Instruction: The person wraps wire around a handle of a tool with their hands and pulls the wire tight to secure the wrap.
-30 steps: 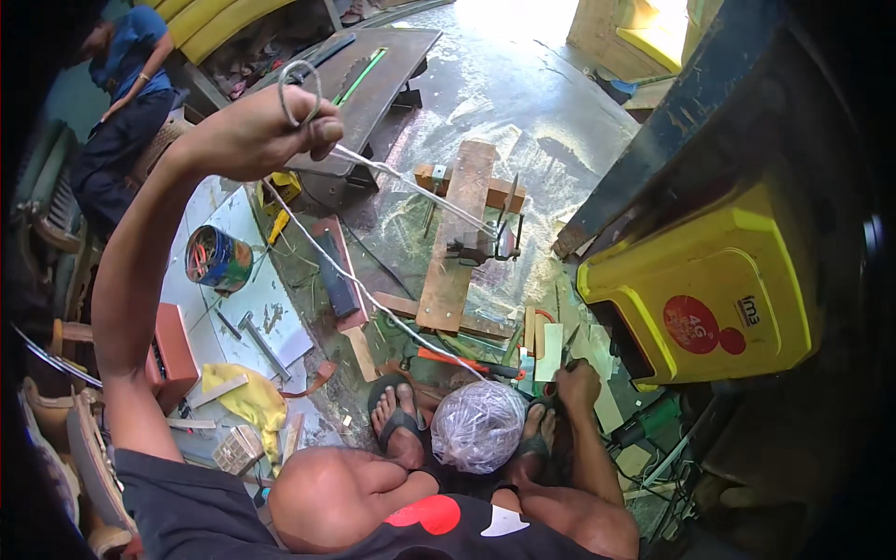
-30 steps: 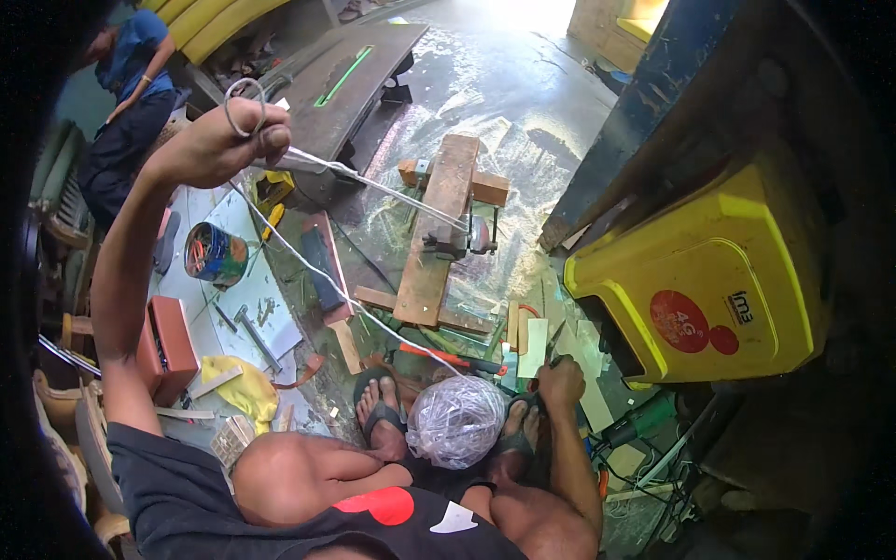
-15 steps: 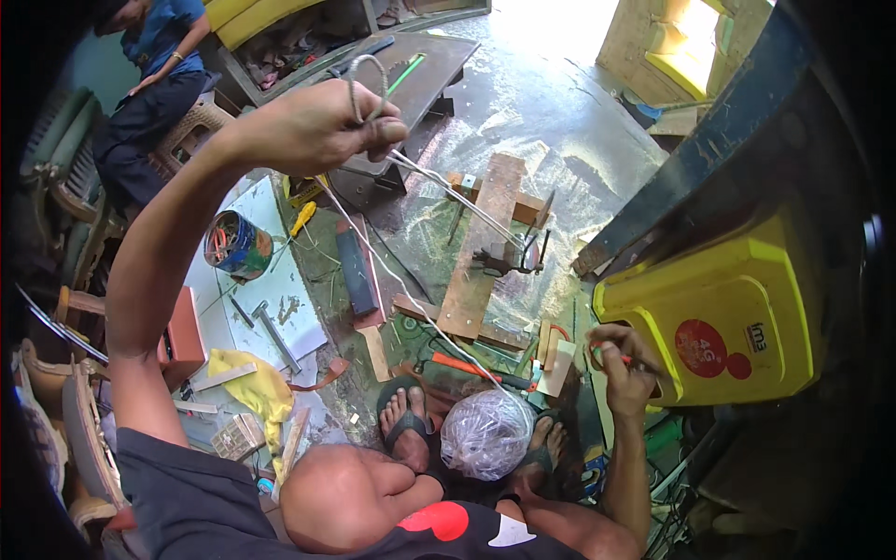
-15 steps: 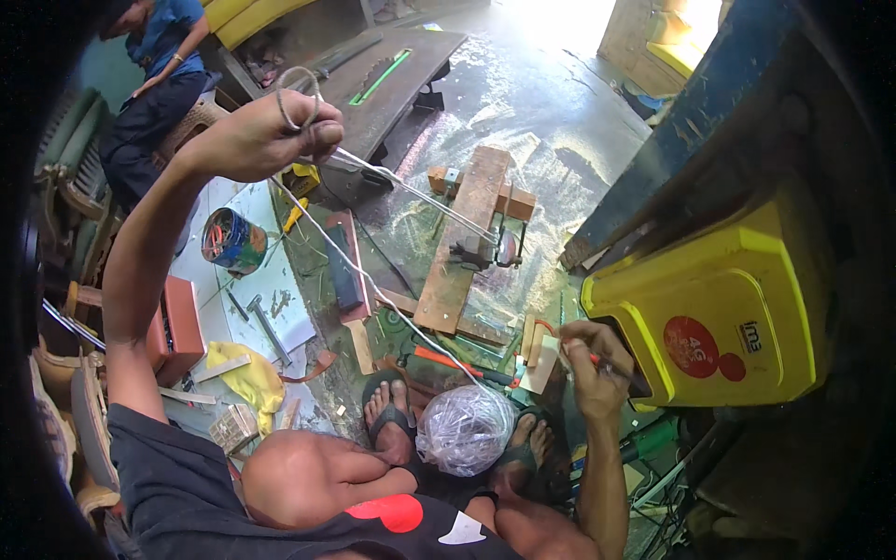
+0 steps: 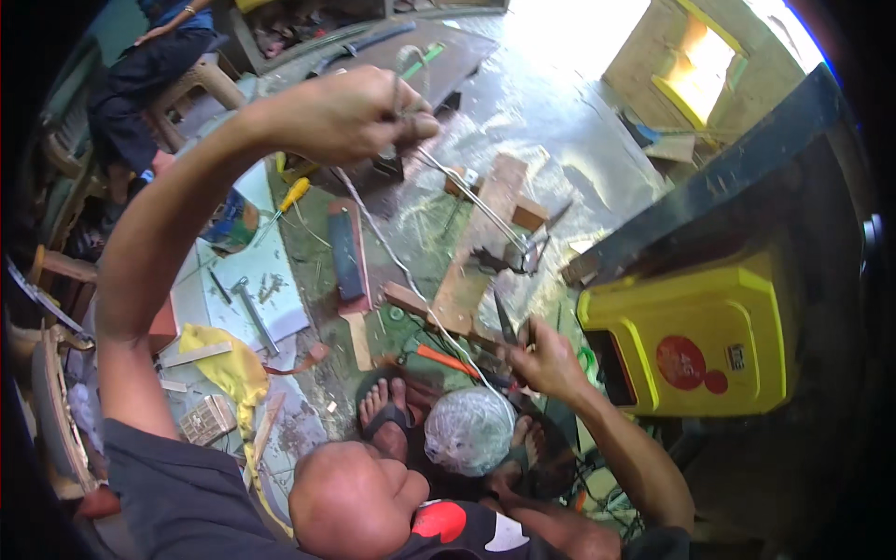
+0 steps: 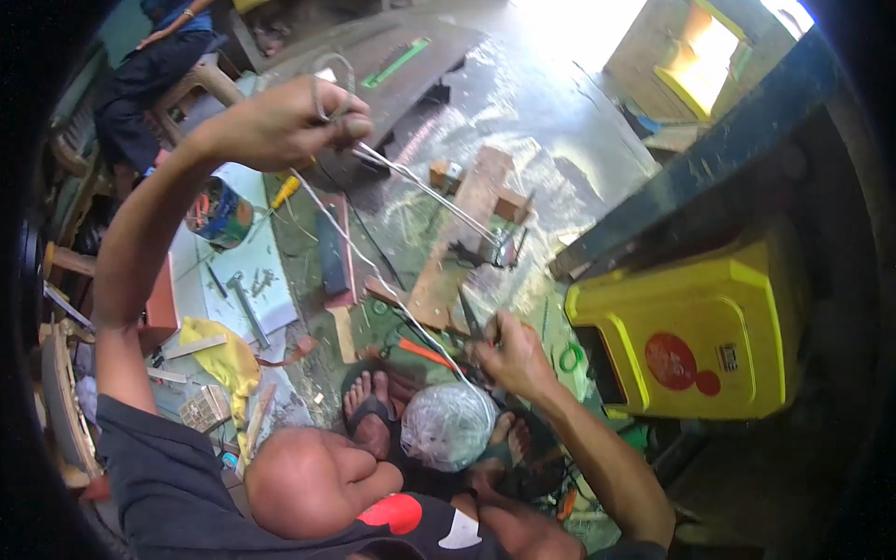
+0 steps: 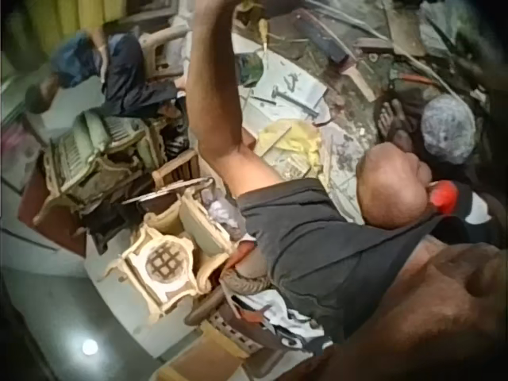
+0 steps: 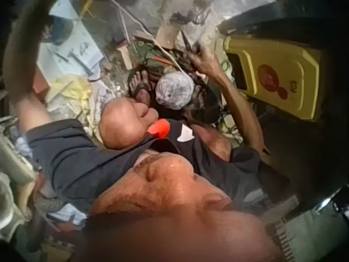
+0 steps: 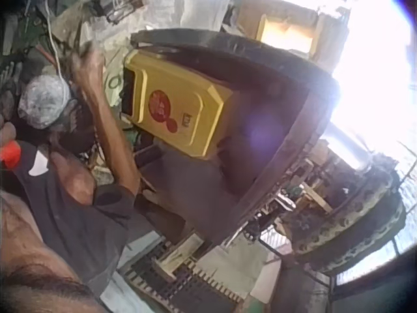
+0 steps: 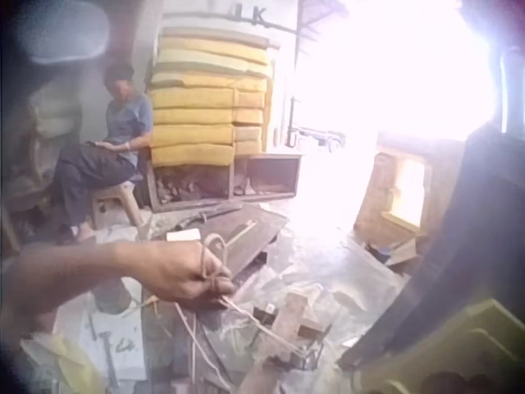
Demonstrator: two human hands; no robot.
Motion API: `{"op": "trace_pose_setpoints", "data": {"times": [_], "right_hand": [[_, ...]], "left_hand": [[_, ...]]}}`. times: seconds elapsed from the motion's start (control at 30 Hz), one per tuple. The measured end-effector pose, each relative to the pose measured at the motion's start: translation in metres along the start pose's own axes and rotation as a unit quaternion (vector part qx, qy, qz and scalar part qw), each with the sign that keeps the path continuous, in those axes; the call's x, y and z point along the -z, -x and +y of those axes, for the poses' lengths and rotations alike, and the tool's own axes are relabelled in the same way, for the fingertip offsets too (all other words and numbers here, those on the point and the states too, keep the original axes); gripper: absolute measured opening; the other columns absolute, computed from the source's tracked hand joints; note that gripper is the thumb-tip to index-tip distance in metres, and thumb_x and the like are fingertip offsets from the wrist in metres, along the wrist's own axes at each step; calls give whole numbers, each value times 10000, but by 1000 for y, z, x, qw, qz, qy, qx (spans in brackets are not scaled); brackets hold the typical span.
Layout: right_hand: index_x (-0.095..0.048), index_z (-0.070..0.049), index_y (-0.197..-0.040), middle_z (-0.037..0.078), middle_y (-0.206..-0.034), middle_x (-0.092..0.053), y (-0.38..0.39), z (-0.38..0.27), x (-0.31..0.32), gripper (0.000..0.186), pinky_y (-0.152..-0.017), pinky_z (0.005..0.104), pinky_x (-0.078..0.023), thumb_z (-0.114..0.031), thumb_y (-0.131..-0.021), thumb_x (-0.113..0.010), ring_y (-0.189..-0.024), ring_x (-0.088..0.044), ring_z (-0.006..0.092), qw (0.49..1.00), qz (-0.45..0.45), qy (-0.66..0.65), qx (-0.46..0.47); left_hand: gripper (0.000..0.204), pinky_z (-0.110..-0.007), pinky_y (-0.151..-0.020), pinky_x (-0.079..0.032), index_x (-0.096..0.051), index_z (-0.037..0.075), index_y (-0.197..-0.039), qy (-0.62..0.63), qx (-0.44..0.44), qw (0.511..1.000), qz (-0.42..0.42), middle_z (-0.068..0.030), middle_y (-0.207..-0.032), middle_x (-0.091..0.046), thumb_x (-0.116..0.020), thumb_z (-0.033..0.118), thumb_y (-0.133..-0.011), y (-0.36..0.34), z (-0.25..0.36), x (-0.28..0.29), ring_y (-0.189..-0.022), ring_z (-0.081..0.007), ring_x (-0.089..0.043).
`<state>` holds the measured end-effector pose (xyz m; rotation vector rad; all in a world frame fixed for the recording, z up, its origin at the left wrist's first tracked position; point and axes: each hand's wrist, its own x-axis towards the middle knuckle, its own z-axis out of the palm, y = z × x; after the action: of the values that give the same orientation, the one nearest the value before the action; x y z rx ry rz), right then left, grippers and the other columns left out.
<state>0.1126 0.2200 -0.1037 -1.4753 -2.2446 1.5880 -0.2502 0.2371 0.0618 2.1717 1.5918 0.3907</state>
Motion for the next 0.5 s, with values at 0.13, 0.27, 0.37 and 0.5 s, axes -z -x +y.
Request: {"op": "trace_pose_setpoints", "data": {"times": [0.13, 0.27, 0.37, 0.5], "right_hand": [[-626, 5, -1108, 241, -851, -692, -4, 32, 16, 414, -726, 458, -523, -345, -888, -654, -780, -680, 391, 996, 54, 71, -3], [-648, -15, -1124, 249, -970, -666, 0, 117, 19, 335, -788, 501, -540, -258, -897, -610, -883, -672, 414, 888, 271, 371, -9], [-639, -23, -1152, 241, -1060, -630, -10, 159, -7, 342, -816, 520, -535, -239, -888, -616, -953, -652, 422, 914, 241, 325, 26], [-606, -25, -1183, 234, -1111, -603, -42, 170, -39, 354, -841, 529, -526, -203, -877, -618, -1004, -626, 436, 968, 135, 211, -18]], "left_hand": [[345, -290, -597, -411, -537, 1, -811, 2, 1, 999, -33, -17, -669, -478, -502, 229, -1067, 10, 6, 1, -635, -113, -464], [360, -272, -627, -403, -515, 3, -803, 30, 17, 999, -18, -3, -696, -452, -496, 238, -1074, 9, -6, -3, -673, -99, -448], [358, -260, -656, -397, -505, 0, -806, 35, 18, 999, -18, 8, -714, -430, -495, 234, -1076, 5, -12, 0, -693, -91, -427], [362, -265, -643, -396, -502, 3, -816, 4, 32, 999, -28, 10, -711, -428, -495, 255, -1076, -2, -8, 3, -685, -90, -420]]}}
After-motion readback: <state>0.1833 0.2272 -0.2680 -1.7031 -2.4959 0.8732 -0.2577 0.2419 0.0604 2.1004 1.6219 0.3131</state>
